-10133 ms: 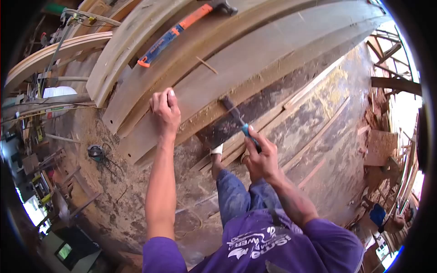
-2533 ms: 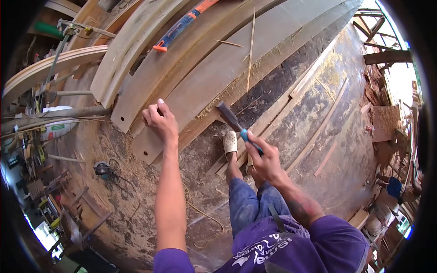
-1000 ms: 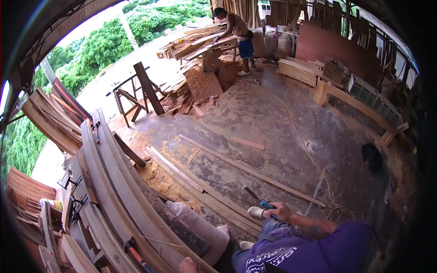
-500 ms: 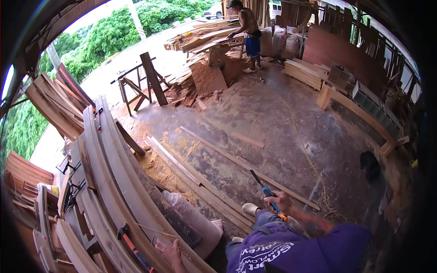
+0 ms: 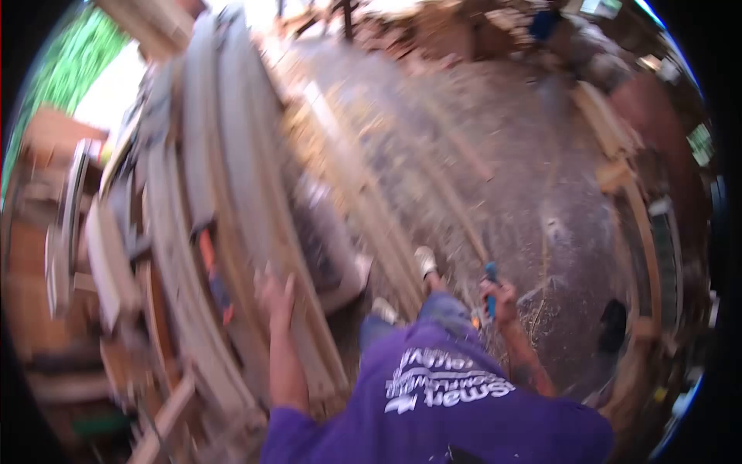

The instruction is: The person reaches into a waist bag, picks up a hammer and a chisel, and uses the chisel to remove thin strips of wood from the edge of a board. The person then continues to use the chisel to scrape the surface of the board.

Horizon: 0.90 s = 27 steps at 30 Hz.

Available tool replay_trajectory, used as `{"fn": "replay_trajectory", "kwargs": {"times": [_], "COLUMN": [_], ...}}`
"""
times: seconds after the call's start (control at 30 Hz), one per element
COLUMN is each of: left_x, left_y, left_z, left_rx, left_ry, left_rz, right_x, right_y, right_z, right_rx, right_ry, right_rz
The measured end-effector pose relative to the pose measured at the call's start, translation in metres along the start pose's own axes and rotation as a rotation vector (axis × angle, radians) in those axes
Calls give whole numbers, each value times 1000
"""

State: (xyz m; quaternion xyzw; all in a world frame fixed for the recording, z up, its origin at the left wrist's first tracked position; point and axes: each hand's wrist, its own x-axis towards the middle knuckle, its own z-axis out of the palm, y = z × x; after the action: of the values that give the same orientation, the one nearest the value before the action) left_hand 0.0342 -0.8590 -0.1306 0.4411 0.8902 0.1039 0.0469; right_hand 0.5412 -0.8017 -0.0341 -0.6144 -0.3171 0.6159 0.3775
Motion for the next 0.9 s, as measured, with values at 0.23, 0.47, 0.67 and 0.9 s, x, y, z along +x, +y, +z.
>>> {"fn": "replay_trajectory", "kwargs": {"times": [0.23,0.47,0.67,0.9], "left_x": [-11,5,3,-2], "left_y": [12,21,35,11], "left_z": [1,17,14,32], "left_rx": [96,269,167,168], "left_ry": [-50,-102,-22,83], "left_rz": [-139,-123,81,206], "right_x": [-1,12,15,6], "right_y": [18,2,-13,-5], "right_z": [14,42,51,41], "right_rx": [-11,-69,-77,-45], "right_ry": [-17,-121,-108,14], "right_rz": [41,41,0,-8]}}
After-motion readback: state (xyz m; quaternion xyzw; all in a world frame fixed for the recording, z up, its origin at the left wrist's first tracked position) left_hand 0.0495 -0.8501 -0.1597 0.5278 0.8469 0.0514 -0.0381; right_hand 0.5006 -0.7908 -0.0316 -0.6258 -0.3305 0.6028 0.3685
